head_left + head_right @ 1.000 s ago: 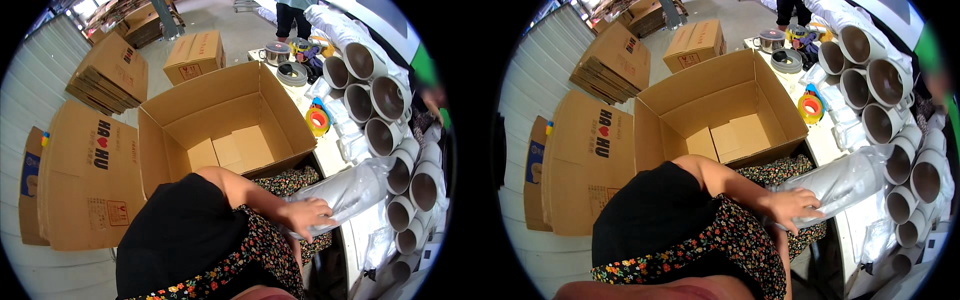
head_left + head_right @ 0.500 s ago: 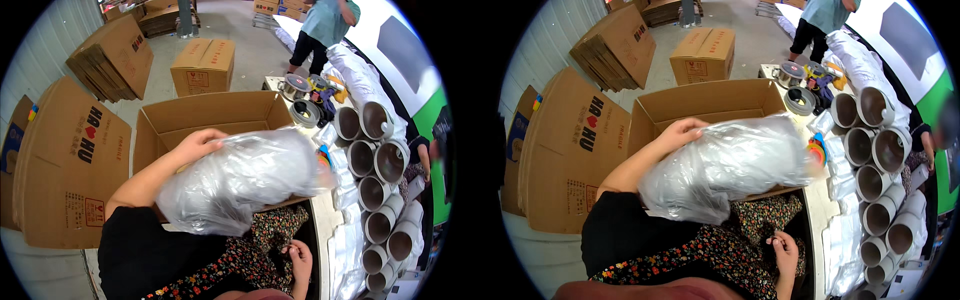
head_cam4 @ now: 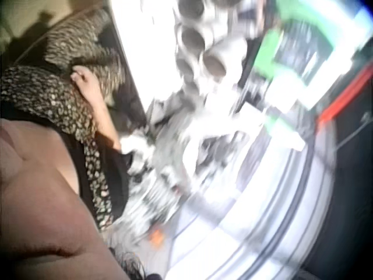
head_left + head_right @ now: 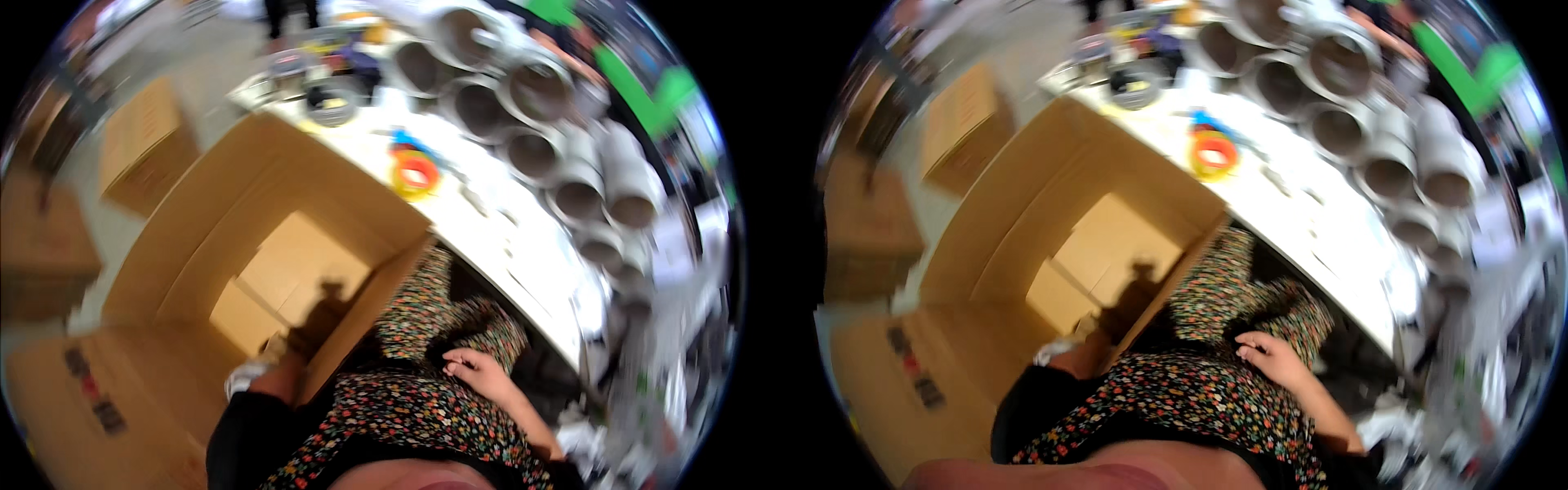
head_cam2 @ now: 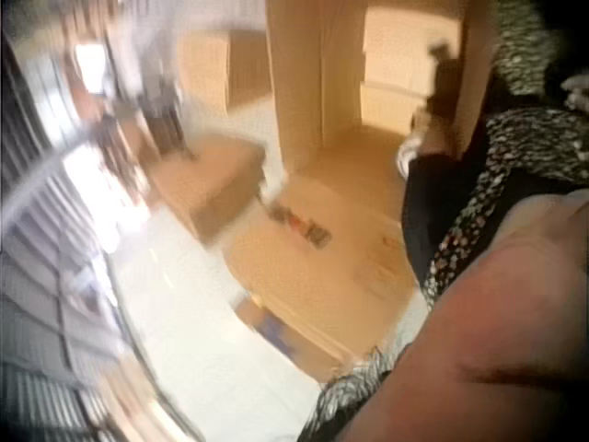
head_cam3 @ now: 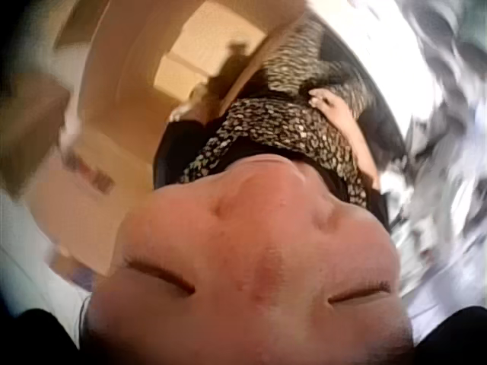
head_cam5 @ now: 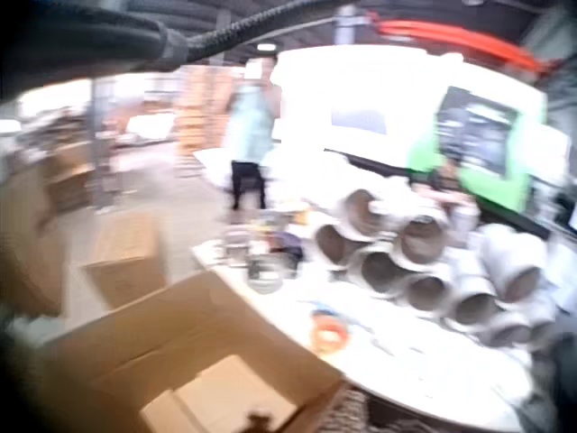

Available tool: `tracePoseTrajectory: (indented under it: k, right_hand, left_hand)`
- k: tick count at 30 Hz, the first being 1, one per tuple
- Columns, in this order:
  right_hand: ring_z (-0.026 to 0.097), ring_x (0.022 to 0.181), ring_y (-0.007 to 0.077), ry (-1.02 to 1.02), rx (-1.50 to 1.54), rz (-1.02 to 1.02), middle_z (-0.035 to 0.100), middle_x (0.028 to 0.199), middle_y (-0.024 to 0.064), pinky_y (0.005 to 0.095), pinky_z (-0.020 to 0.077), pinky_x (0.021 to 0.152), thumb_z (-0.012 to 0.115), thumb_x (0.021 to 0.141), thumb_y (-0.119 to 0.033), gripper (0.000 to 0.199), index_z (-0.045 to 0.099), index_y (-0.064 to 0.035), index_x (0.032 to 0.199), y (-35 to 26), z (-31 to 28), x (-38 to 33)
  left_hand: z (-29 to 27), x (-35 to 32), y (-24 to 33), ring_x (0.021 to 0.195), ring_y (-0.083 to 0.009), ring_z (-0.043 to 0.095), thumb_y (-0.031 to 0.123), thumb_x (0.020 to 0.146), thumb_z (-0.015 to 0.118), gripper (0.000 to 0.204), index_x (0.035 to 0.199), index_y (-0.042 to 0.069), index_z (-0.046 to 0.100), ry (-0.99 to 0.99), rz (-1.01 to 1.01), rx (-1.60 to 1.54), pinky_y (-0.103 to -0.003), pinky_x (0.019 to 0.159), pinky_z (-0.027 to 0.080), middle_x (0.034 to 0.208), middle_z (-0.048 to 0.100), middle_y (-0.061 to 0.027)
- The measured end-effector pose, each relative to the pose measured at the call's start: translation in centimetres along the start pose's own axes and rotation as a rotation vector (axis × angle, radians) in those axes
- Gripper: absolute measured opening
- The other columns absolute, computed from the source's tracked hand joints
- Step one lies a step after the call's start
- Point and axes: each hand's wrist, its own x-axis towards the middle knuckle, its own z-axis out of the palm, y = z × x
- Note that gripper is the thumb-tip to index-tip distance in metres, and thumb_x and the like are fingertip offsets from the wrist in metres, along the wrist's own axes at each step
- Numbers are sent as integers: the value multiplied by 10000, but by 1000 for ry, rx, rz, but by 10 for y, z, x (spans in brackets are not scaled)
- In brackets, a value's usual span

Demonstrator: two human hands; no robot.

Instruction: The person assembles gray cylindrical appliances by inserting a circular component into the main body. They place each assembled unit into a plastic bag and then into a cardboard box. This process is repeated multiple times throughout the video.

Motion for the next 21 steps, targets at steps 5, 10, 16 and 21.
tracePoseTrajectory:
  k: [5, 10, 16, 21]
  right_hand:
    - [562, 797, 102, 394, 43, -57, 615, 868, 39, 253, 475, 723, 587, 883, -193, 269, 586, 0, 1070, 28, -67, -50]
    - [561, 773, 151, 892, 417, -306, 588, 827, 61, 293, 465, 741, 533, 892, -342, 368, 548, -24, 1077, -3, -200, -34]
    - [572, 734, 222, 1190, 1086, -491, 558, 934, 139, 345, 497, 602, 519, 886, -436, 485, 419, -33, 1136, -65, -408, 32]
    - [581, 798, 238, 1229, 1093, -720, 553, 928, 121, 358, 517, 669, 582, 833, -215, 291, 492, 9, 998, -54, -448, 51]
  left_hand:
    - [36, 23, 17, 726, -226, 572, 192, 841, 545, 158, 893, 67, 628, 13, 42, -310, -337, 635, 469, 833, 611, -93]
    - [33, -2, -44, 666, -181, 550, 166, 877, 537, 140, 872, 48, 613, 70, 78, -754, -308, 590, 462, 781, 597, -59]
    - [-94, -97, 73, 799, -117, 568, 154, 918, 506, 172, 1013, 24, 566, 136, 27, -1007, -242, 704, 458, 887, 603, -46]
    - [-159, -116, 162, 906, -137, 564, 150, 913, 527, 241, 1098, -3, 543, 295, 289, -897, -264, 784, 458, 966, 604, -66]
